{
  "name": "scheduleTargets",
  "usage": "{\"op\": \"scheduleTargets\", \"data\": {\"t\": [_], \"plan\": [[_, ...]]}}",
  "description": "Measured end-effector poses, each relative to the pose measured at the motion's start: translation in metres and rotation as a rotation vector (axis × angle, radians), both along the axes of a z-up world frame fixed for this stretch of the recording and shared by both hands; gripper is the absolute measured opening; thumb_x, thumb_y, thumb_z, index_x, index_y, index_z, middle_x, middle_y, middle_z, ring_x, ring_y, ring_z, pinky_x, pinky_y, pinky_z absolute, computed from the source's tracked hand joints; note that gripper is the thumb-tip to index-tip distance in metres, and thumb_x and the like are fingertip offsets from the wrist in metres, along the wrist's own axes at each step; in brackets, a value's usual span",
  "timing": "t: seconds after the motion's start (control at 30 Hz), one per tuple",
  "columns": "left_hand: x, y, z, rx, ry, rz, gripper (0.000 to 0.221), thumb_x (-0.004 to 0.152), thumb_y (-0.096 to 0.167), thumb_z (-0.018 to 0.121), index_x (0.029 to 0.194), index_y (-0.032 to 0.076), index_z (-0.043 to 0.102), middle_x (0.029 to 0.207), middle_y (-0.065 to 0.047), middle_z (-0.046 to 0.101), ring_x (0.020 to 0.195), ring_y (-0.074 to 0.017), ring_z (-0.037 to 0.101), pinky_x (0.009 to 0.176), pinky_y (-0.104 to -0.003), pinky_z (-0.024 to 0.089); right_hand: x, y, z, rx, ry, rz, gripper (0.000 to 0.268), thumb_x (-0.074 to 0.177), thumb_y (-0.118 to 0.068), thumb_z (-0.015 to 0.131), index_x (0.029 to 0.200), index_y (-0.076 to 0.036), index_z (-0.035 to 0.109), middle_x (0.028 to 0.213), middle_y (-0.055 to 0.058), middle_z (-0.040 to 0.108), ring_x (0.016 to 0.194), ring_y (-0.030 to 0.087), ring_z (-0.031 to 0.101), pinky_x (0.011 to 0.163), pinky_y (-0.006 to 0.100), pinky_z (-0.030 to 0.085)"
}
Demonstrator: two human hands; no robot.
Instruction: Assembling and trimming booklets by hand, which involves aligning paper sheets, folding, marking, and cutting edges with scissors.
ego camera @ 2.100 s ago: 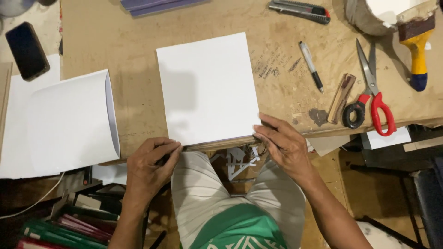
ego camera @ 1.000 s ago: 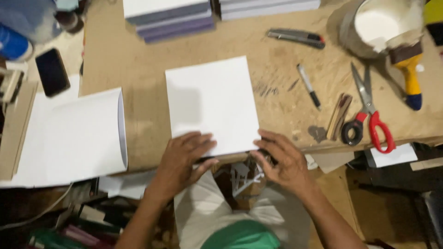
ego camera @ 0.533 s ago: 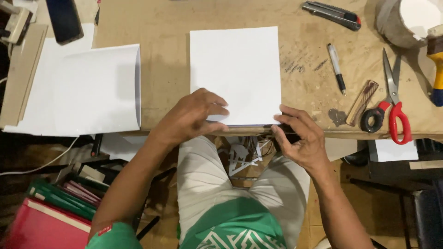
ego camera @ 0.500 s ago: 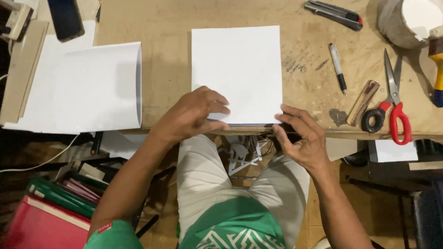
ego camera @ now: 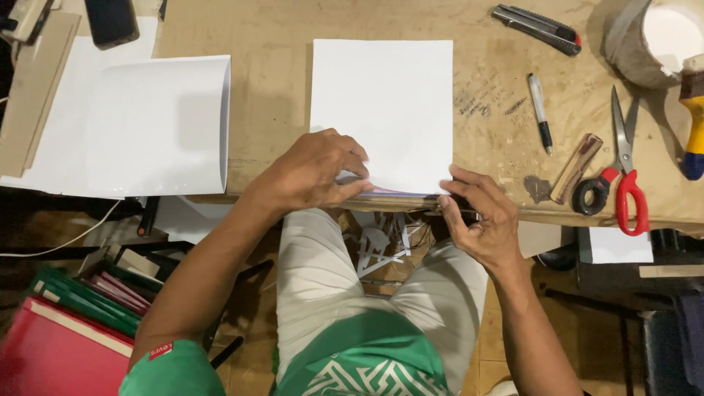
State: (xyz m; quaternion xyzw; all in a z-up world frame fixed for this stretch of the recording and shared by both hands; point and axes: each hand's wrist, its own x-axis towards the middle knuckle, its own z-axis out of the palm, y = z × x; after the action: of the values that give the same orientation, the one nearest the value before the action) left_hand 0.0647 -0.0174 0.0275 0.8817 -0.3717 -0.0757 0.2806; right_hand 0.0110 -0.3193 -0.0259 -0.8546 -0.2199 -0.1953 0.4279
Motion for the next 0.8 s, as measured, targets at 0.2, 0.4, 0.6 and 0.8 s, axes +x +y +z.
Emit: {"op": "scheduleTargets", "data": {"t": [0.2,0.4,0.6,0.8], "plan": [[-0.001,-0.004,0.006,0.041,-0.051,0.012,0.023,0.095,0.025,0.071,0.095,0.005,0.081,0.100,-0.020,0.075,0.086,-0.0391,0.072,0.066,-0.042,0.059,0.000,0.001,0.000,-0.002,-0.005,-0.004,0.015,0.091,-0.007,0.076,0.105,-0.009,0.080,0.114,0.019,0.075,0.101,0.043,0.072,0.086,0.047,0.059],[-0.003,-0.006,0.017,0.016,-0.040,-0.015,0.023,0.097,0.017,0.065,0.091,0.000,0.080,0.083,-0.022,0.075,0.069,-0.0376,0.072,0.060,-0.042,0.060,0.000,0.002,0.002,-0.011,-0.018,0.003,0.018,0.089,-0.007,0.078,0.107,-0.008,0.080,0.114,0.020,0.075,0.102,0.042,0.072,0.087,0.047,0.059],[0.001,-0.011,0.024,0.058,-0.019,0.014,0.022,0.095,0.015,0.064,0.087,0.002,0.080,0.074,-0.019,0.074,0.059,-0.0313,0.071,0.056,-0.039,0.059,0.000,0.000,-0.002,-0.022,-0.011,0.010,0.018,0.089,-0.007,0.077,0.108,-0.006,0.078,0.113,0.020,0.075,0.106,0.043,0.072,0.089,0.047,0.058],[0.015,-0.010,0.026,-0.044,0.101,0.012,0.033,0.095,0.014,0.062,0.063,0.007,0.069,0.049,-0.006,0.058,0.045,-0.0180,0.055,0.050,-0.029,0.048,0.001,0.000,-0.001,-0.020,-0.003,0.006,0.018,0.091,-0.008,0.075,0.108,-0.008,0.078,0.114,0.020,0.074,0.108,0.043,0.071,0.091,0.048,0.057]]}}
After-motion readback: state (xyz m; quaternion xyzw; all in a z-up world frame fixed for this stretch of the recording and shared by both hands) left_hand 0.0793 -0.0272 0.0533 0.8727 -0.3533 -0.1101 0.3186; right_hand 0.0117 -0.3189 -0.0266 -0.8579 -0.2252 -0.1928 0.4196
